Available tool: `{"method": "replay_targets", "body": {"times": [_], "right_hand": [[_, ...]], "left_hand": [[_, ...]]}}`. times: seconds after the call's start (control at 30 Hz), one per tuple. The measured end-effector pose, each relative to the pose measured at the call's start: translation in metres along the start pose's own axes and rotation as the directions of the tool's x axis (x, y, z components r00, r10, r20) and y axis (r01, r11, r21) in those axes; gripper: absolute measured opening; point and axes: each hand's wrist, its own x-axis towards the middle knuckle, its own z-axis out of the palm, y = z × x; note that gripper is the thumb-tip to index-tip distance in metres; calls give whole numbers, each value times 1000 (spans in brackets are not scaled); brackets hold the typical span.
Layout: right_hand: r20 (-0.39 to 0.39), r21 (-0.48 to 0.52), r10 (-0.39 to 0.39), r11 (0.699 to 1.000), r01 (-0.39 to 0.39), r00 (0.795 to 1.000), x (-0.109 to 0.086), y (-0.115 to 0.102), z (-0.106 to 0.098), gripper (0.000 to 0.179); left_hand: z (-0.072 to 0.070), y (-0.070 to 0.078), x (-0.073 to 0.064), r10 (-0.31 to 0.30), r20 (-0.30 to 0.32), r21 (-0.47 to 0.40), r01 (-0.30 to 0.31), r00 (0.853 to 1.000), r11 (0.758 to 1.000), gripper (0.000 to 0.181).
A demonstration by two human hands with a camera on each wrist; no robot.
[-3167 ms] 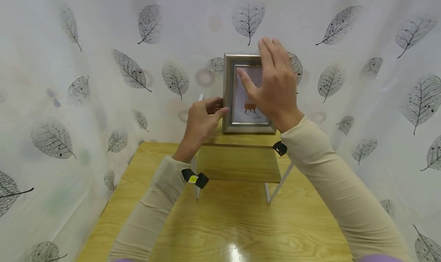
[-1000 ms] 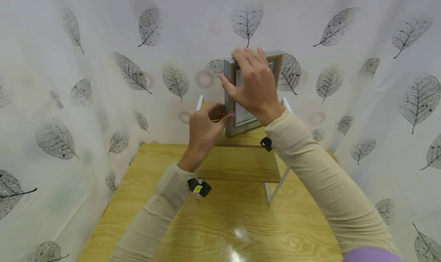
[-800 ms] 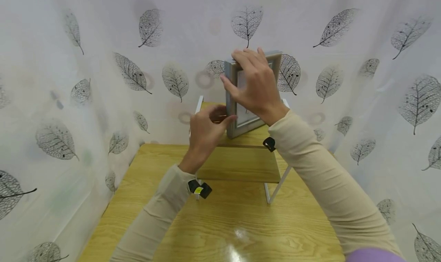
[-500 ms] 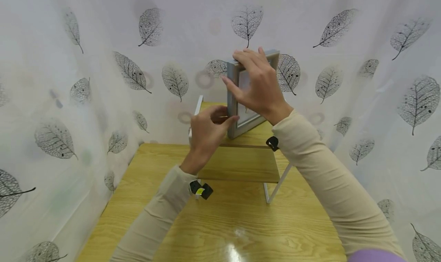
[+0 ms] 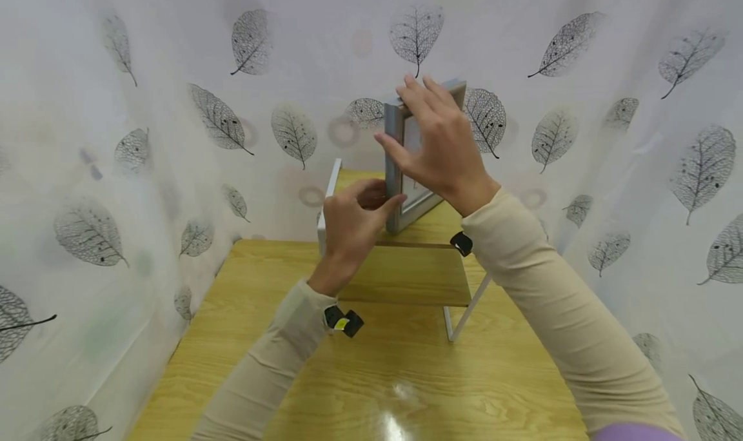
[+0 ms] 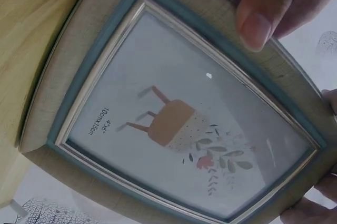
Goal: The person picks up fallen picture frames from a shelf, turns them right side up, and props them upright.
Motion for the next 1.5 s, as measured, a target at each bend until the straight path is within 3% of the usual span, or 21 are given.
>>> {"method": "replay_targets", "body": {"times": [0.27,0.77,0.93,1.1,1.17,1.27,1.4,1.5], "right_hand": [[-58,97,-49,994,54,997,-2,5,-1,59],[-83,193,-162,965,175,983,-3,21,-5,57],[-84,213,-178,958,192,980,-4,25,-7,57],[-88,228,-221,945,235,971,-5,28,-9,55],[-89,235,-231,940,246,969,-5,29,-10,54],[-89,244,-237,936,252,967,-6,32,-12,54],[-88,262,-234,932,249,968,-8,34,-12,54],[-90,274,-229,930,245,969,-8,35,-12,53]], "left_hand": [[2,2,-1,29,-2,-16,-29,1000,999,30],[9,7,-3,72,-10,-65,-72,997,995,27],[7,5,-3,75,-6,-91,-75,997,993,26],[-2,-2,-3,88,-39,-44,-90,995,995,19],[-4,-4,-4,80,-7,-18,-81,997,997,17],[-6,-5,-4,53,88,5,-53,995,999,17],[-4,-4,-5,5,215,12,-8,976,1000,21],[-3,-3,-6,-21,278,1,21,960,1000,25]]}}
